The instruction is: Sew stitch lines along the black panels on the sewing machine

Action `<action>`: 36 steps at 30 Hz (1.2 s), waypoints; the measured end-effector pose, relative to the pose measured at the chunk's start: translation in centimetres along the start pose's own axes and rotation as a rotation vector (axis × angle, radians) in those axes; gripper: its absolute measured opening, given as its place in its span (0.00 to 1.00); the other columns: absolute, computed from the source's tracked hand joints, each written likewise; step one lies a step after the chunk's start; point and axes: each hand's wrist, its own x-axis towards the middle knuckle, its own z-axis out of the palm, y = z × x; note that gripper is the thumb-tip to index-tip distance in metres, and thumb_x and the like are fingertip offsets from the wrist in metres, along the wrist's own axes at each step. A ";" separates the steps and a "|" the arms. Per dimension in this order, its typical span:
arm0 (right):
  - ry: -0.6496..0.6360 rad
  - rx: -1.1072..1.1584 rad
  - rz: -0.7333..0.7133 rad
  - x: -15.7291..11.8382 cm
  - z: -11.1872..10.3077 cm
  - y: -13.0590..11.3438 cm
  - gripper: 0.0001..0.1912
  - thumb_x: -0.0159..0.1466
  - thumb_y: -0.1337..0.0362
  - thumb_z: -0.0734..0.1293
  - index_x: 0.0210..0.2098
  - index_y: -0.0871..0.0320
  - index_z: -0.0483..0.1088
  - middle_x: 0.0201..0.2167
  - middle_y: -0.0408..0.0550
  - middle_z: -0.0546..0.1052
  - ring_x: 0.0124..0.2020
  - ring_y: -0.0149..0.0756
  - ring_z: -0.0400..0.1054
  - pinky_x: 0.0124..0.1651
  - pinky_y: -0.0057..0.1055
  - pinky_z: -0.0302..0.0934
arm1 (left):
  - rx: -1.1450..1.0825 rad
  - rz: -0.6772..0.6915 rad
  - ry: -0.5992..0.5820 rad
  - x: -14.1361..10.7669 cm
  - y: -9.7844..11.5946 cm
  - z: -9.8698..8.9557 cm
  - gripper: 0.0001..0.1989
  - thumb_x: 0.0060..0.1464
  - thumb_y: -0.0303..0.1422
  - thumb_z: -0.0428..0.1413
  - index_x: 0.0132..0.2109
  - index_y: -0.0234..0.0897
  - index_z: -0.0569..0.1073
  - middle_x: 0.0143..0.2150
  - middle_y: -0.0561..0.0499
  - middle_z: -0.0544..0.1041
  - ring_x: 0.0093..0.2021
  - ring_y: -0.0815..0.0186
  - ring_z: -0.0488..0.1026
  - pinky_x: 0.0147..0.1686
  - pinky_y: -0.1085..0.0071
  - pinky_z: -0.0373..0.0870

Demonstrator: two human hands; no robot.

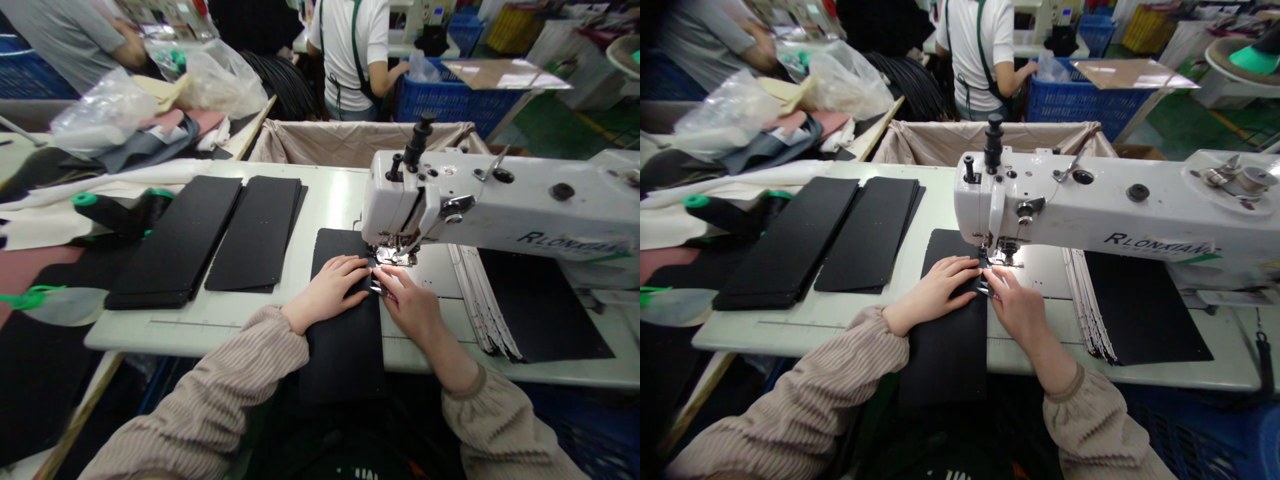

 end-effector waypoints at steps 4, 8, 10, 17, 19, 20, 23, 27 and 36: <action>-0.002 -0.001 0.001 -0.1 0.0 0.0 0.25 0.69 0.60 0.58 0.65 0.42 0.60 0.63 0.39 0.67 0.41 0.36 0.74 0.33 0.32 0.68 | 0.008 -0.002 -0.006 0.0 0.0 0.1 0.22 0.63 0.38 0.54 0.62 0.40 0.66 0.65 0.44 0.66 0.66 0.55 0.59 0.66 0.53 0.55; 0.001 0.005 0.003 -0.1 0.1 0.1 0.25 0.69 0.61 0.58 0.65 0.42 0.61 0.63 0.40 0.67 0.42 0.36 0.74 0.34 0.31 0.68 | 0.007 -0.001 0.001 0.0 0.1 0.1 0.22 0.63 0.38 0.54 0.62 0.41 0.67 0.64 0.45 0.66 0.66 0.55 0.60 0.66 0.54 0.55; 0.001 0.004 0.006 -0.1 0.1 0.1 0.25 0.69 0.61 0.58 0.65 0.42 0.61 0.63 0.40 0.67 0.42 0.36 0.74 0.34 0.31 0.67 | 0.002 -0.003 0.005 0.0 0.1 0.1 0.21 0.63 0.37 0.54 0.62 0.41 0.67 0.64 0.45 0.66 0.66 0.55 0.60 0.66 0.53 0.55; -0.005 0.014 0.005 0.0 0.0 0.1 0.24 0.69 0.61 0.58 0.64 0.42 0.61 0.63 0.39 0.67 0.43 0.35 0.74 0.35 0.31 0.68 | -0.010 -0.007 0.021 0.0 0.0 0.1 0.18 0.65 0.36 0.52 0.61 0.41 0.68 0.64 0.46 0.67 0.65 0.57 0.61 0.66 0.54 0.56; -0.007 0.015 0.006 -0.1 0.1 0.1 0.25 0.69 0.61 0.58 0.64 0.42 0.61 0.63 0.40 0.67 0.43 0.35 0.74 0.35 0.31 0.69 | -0.014 -0.004 0.020 0.0 0.0 0.1 0.18 0.65 0.35 0.51 0.60 0.41 0.68 0.63 0.46 0.68 0.65 0.57 0.61 0.66 0.55 0.56; -0.008 0.014 0.008 -0.1 0.1 0.1 0.25 0.69 0.62 0.58 0.64 0.43 0.62 0.63 0.41 0.68 0.43 0.36 0.74 0.35 0.31 0.69 | -0.015 -0.001 0.017 0.1 0.0 0.1 0.18 0.65 0.34 0.51 0.60 0.41 0.69 0.63 0.46 0.68 0.65 0.57 0.62 0.66 0.55 0.56; -0.013 0.009 0.015 -0.1 0.0 0.0 0.25 0.68 0.62 0.58 0.64 0.43 0.62 0.62 0.43 0.68 0.42 0.36 0.74 0.34 0.31 0.69 | -0.021 0.004 0.010 0.1 0.0 0.1 0.18 0.65 0.32 0.50 0.60 0.41 0.68 0.63 0.46 0.68 0.65 0.57 0.62 0.66 0.54 0.56; -0.015 0.011 0.011 -0.1 -0.1 0.0 0.25 0.69 0.61 0.57 0.64 0.43 0.62 0.63 0.42 0.67 0.42 0.36 0.74 0.33 0.31 0.68 | -0.034 -0.007 0.013 0.1 0.0 0.1 0.18 0.65 0.32 0.50 0.60 0.41 0.68 0.63 0.46 0.68 0.65 0.58 0.62 0.66 0.54 0.56; 0.002 0.035 0.008 -0.1 0.0 0.1 0.24 0.69 0.62 0.58 0.64 0.43 0.62 0.63 0.41 0.68 0.44 0.36 0.74 0.34 0.30 0.68 | -0.032 -0.014 0.015 0.1 -0.2 0.1 0.17 0.65 0.30 0.50 0.59 0.39 0.68 0.63 0.46 0.67 0.65 0.58 0.62 0.66 0.55 0.56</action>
